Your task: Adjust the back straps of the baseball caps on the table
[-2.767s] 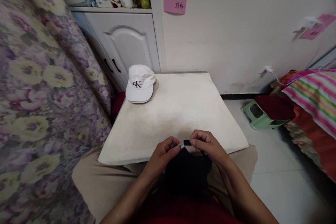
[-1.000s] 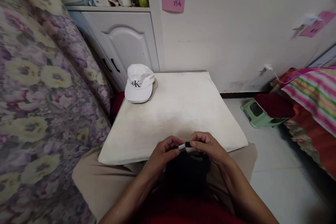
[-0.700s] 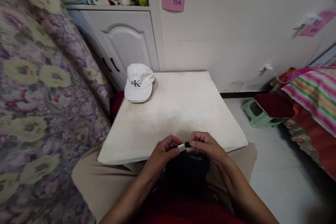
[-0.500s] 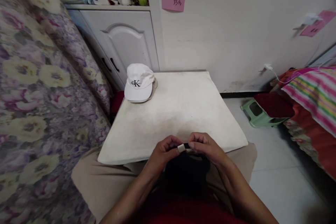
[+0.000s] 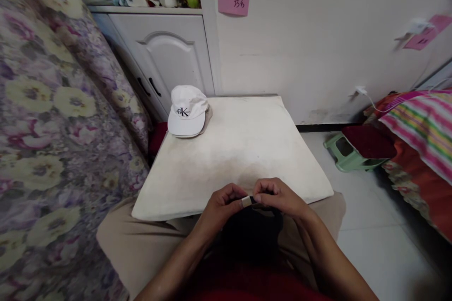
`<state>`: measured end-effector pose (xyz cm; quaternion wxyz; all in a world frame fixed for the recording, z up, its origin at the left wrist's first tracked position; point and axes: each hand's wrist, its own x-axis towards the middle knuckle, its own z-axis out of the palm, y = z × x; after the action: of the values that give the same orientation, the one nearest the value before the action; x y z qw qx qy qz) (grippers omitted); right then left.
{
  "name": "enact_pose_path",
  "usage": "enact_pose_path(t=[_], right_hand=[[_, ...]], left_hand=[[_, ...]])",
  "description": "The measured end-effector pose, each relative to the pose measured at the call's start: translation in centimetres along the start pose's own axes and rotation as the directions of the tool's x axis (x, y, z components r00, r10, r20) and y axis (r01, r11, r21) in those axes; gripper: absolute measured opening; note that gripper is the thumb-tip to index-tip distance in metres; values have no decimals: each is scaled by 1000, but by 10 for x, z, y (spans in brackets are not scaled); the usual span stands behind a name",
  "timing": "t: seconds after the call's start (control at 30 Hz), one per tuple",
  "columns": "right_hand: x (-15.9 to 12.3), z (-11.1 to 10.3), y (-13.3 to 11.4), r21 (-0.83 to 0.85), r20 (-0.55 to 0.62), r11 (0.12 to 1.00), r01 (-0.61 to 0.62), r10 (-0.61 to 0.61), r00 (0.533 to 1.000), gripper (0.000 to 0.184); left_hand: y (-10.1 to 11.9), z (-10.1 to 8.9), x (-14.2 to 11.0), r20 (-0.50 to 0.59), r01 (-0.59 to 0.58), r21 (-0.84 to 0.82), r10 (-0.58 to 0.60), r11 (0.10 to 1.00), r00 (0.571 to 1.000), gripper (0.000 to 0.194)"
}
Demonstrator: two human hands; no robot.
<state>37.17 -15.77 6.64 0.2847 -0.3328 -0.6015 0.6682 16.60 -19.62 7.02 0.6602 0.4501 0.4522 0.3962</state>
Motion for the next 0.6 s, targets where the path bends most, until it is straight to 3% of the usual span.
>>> enact_pose_path(t=[0.3, 0.47, 0.6], right_hand=[[3, -1, 7, 29, 41, 999, 20, -21, 999, 18], [4, 1, 12, 76, -1, 997, 7, -6, 1000, 19], [5, 2, 15, 83, 24, 997, -11, 9, 1000, 20]], left_hand=[[-3, -1, 2, 26, -22, 14, 21, 1000, 999, 17], [-3, 0, 0, 50, -13, 24, 11, 1000, 999, 15], [-4, 1, 0, 22, -11, 70, 9, 997, 1000, 13]])
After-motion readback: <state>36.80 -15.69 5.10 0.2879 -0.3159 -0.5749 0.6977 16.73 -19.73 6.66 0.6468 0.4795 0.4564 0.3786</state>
